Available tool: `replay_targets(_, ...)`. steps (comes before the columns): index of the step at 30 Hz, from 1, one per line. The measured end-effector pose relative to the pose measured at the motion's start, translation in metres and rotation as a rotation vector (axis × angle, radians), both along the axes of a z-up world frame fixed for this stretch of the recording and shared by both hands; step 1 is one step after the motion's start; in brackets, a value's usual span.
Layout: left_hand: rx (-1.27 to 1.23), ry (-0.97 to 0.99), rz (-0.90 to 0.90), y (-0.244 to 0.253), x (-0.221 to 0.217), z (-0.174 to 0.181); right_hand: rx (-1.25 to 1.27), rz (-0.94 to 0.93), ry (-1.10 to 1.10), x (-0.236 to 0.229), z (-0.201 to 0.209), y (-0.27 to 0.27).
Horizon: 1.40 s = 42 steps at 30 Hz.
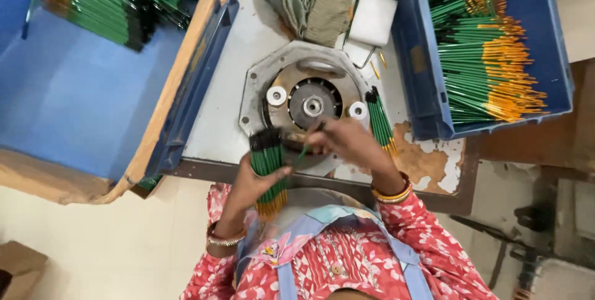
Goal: The person processes green sticks with yellow tips by feeding them into a rotating machine. They pick up bundles of sticks from a blue bin on the left, insert them into the central mechanism, and then place the processed sticks into a blue bin on the right.
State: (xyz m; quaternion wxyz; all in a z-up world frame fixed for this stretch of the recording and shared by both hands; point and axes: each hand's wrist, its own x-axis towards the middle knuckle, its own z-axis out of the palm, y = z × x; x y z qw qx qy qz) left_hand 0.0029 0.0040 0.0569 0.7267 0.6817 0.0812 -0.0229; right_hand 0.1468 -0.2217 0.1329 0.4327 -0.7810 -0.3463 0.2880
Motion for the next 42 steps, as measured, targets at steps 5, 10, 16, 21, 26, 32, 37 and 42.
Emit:
replay_targets(5,-0.755,0.317,0.347,0.009,-0.016,-0.061,0.244,-0.663,-0.243,0.021,0.031,-0.024)
replay_targets(10,-0.734,0.401,0.341,0.000,-0.019,-0.057,0.190,-0.630,-0.416,-0.019,0.039,-0.020)
replay_targets(16,-0.630,0.338,0.277,-0.006,-0.004,-0.059,-0.104,-0.441,-0.544,0.026,-0.058,0.008)
replay_targets(21,-0.695,0.355,0.256,0.005,-0.012,-0.049,-0.031,-0.375,-0.619,0.025,-0.040,0.020)
replay_targets(26,-0.644,0.274,0.250,0.000,-0.023,-0.061,-0.263,-0.402,-0.596,0.017,-0.070,0.013)
replay_targets(32,-0.608,0.248,0.159,0.005,-0.011,-0.036,0.133,-0.584,-0.517,0.022,-0.056,0.035)
replay_targets(37,-0.276,0.092,0.073,0.000,-0.002,-0.032,0.055,-0.589,-0.264,0.006,-0.016,0.037)
replay_targets(42,0.137,0.028,0.001,0.007,0.011,-0.006,-0.123,-0.021,-0.367,-0.019,-0.032,0.006)
